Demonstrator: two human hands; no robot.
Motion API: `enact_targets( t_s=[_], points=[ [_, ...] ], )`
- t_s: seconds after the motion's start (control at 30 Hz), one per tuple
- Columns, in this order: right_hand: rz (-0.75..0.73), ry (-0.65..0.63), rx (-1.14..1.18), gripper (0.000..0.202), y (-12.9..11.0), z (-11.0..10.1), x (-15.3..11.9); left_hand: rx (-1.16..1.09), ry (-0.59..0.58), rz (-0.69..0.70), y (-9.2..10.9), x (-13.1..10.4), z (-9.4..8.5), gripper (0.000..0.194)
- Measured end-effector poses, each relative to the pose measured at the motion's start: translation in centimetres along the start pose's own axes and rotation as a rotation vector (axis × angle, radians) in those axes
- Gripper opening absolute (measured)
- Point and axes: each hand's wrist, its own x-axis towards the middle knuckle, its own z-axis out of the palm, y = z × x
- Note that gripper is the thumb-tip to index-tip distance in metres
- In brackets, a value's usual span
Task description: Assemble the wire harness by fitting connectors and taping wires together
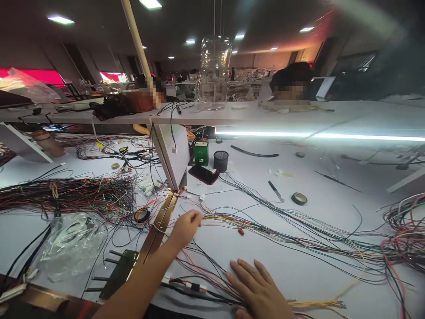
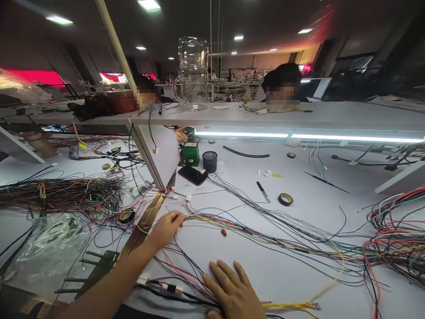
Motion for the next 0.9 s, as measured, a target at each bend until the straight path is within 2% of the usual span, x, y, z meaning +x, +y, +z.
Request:
enact_targets(
  t_s=[0.03,0.1,0.17,0.23,0.3,0.4,0.47,0.53,0.6,0.7,0.77,0.8,0.9],
  points=[
    [0.002,-0.033,0.021,0.068,0.3,-0.6,0.2,0.053,-0.030,0.079,0.4,-1.6,0.7,0.034],
    [0.076,-0.042,0.019,0.063,1.2,-1.5,0.6,0.378,-0.174,0.433,0.9,-5.0,2.3,0.038],
    [0.228,0.028,-0.047,0.057,2.7,-1.9,1.1,0.606,-0.353,0.616,1.0,-7.8,3.8,0.054],
    [0.386,0.097,-0.115,0.054,4.6,-1.6,1.5,0.732,-0.509,0.663,0.6,-9.7,5.1,0.062],
    [0.486,0.100,-0.136,0.052,6.4,-0.9,1.8,0.787,-0.576,0.637,0.2,-10.5,5.9,0.064],
    [0.525,0.077,-0.108,0.053,7.6,-0.4,1.8,0.797,-0.528,0.595,0.0,-10.4,6.5,0.063],
    [0.500,0.145,-0.083,0.053,7.1,-0.8,1.7,0.788,-0.487,0.589,0.1,-10.1,6.5,0.063],
    [0.458,0.251,-0.020,0.052,5.7,-1.6,1.3,0.779,-0.457,0.590,0.3,-10.0,6.6,0.064],
    [0.416,0.298,0.086,0.050,3.8,-2.4,0.8,0.769,-0.396,0.602,0.4,-10.3,6.9,0.059],
    [0.325,0.206,0.253,0.041,1.5,-2.8,0.2,0.684,-0.270,0.661,0.3,-11.2,8.0,0.036],
    [0.278,0.143,0.370,0.033,1.0,-2.7,0.3,0.533,-0.255,0.694,0.3,-11.2,8.8,0.023],
    [0.288,0.136,0.459,0.031,1.2,-2.8,0.5,0.406,-0.250,0.660,0.4,-10.9,9.0,0.019],
    [0.476,0.243,0.916,0.037,2.5,-3.5,1.7,-0.001,-0.161,0.406,1.1,-8.9,8.6,0.031]
  ],
)
